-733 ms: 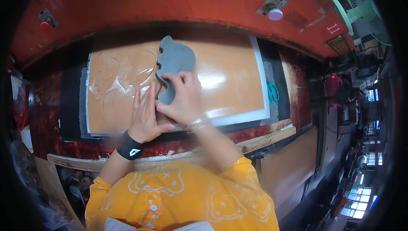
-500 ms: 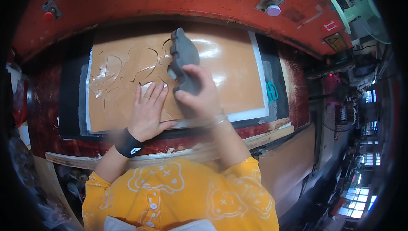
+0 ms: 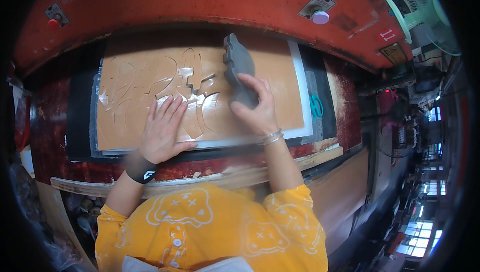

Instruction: The person assembles small wooden cutouts by hand, stacking them and placing them into a clear plastic bag. They then load a sheet of material into a red cutting machine, press a button to cut shapes, and remove the cutouts from the sheet.

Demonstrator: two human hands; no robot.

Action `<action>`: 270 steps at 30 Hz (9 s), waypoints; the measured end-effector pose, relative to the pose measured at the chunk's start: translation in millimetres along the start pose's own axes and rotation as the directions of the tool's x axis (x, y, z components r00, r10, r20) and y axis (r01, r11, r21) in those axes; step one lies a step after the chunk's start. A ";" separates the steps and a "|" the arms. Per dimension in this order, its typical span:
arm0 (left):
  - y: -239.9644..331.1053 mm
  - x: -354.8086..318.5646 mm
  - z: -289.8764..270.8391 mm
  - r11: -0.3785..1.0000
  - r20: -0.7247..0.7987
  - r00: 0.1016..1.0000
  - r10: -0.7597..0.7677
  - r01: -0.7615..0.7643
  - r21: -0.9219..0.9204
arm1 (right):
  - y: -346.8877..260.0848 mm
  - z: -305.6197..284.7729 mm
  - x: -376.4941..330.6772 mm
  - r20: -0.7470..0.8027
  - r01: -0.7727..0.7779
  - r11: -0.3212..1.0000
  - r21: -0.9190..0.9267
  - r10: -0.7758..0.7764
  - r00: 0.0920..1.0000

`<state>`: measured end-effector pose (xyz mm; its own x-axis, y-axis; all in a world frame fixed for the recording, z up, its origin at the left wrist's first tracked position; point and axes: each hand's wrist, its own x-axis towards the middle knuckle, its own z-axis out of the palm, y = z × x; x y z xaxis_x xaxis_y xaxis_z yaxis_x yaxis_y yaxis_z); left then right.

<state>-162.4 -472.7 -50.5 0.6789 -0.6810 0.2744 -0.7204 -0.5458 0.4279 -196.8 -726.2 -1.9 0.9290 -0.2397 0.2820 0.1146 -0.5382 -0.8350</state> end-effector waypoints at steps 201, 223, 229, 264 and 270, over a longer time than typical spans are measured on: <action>123.0 -50.6 -25.0 0.998 0.255 0.965 0.058 -0.062 0.007 | 26.9 -172.3 -124.4 -0.339 -0.170 0.854 0.491 0.368 0.866; 171.2 70.0 16.4 0.815 0.250 0.814 0.524 -0.396 -0.423 | -26.5 -90.9 -193.4 0.351 -0.258 -0.244 0.935 0.532 0.771; 169.9 90.3 38.9 0.845 0.337 0.848 0.409 -0.212 -0.491 | -31.8 -112.1 -188.0 0.158 -0.550 0.542 0.636 0.606 0.780; 95.0 154.9 -28.1 -0.328 0.109 0.813 -0.572 -0.105 -0.939 | 25.2 -104.7 -79.5 -0.298 -0.347 0.897 -0.275 0.264 0.917; 78.8 131.9 -79.8 0.442 -0.255 0.957 -0.135 -0.172 -0.881 | -31.9 -124.7 -142.1 -0.291 -0.292 0.949 0.116 0.313 0.904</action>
<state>-118.4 -566.6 88.2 0.7833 -0.4540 0.4246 -0.3103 0.3063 0.8999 -376.4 -775.7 43.6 0.7734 -0.6203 0.1307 -0.1217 -0.3477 -0.9297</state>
